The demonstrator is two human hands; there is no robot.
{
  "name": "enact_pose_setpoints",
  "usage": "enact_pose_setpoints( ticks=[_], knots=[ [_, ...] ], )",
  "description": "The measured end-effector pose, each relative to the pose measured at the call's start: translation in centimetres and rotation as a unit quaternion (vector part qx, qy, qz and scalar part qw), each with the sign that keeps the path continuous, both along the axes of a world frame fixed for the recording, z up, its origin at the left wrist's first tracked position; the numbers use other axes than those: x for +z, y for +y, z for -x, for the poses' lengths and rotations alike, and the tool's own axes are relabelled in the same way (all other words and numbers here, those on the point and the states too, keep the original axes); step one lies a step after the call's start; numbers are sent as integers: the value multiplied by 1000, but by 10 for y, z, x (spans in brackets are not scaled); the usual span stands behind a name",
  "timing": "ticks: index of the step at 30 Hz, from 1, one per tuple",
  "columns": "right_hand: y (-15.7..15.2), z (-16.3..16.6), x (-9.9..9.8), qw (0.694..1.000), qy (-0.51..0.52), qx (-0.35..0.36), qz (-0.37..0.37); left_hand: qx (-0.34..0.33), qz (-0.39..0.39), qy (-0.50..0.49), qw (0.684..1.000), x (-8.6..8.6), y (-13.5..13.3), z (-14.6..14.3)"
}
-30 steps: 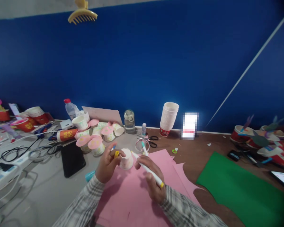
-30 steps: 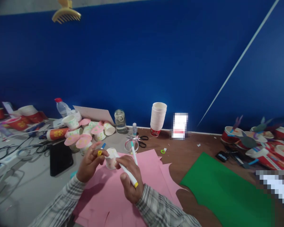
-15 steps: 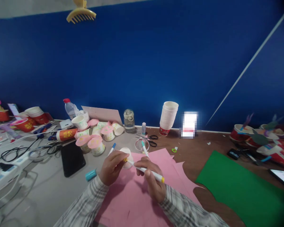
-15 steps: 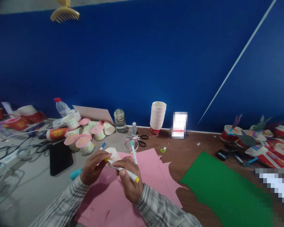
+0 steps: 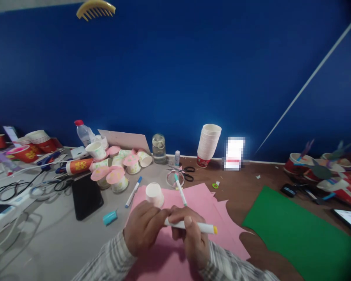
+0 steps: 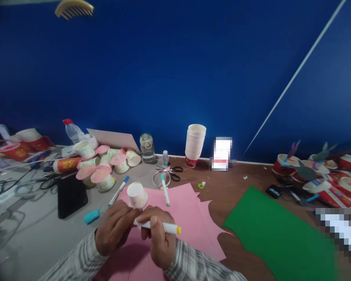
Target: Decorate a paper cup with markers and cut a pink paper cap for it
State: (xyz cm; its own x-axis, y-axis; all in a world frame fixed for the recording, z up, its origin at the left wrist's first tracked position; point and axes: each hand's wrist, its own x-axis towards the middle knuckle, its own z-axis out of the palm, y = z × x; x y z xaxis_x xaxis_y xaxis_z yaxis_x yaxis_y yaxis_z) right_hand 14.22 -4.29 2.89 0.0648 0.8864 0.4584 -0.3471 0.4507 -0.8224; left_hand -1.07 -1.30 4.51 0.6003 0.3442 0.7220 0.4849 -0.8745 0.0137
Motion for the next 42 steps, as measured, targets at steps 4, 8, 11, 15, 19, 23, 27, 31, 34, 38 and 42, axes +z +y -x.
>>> enact_pose_setpoints(
  ticks=[4, 8, 11, 15, 19, 23, 27, 31, 34, 38, 42],
  knots=[
    [-9, 6, -6, 999, 23, -31, 5, -20, 30, -29, 999, -4, -13, -10],
    [-1, 6, -11, 999, -31, -37, 25, -11, 50, 2, 999, -9, 0, -2],
    [14, -4, -3, 993, -118, -1, 18, 23, 34, -19, 999, -10, 17, 11],
    [43, -25, 5, 947, -262, -170, -71, 143, 108, -153, 972, -13, 36, 26],
    [67, -33, -20, 832, -515, -175, -111, 130, 227, -138, 955, -25, 49, 28],
    [72, -30, -45, 744, -646, -148, -91, 120, 260, -117, 951, -38, 54, 23],
    [76, -30, -49, 727, -653, -213, -12, 102, 286, -122, 945, -49, 55, 20],
    [87, -33, -55, 740, -635, -215, 50, 105, 300, -143, 937, -56, 60, 19],
    [93, -36, -58, 760, -609, -222, 54, 113, 309, -148, 933, -57, 63, 20],
    [85, -35, -45, 812, -528, -245, 38, 115, 239, -179, 947, -43, 57, 19],
    [55, -20, -20, 952, -277, -131, -16, 125, 202, -284, 929, -20, 42, 19]
  ],
)
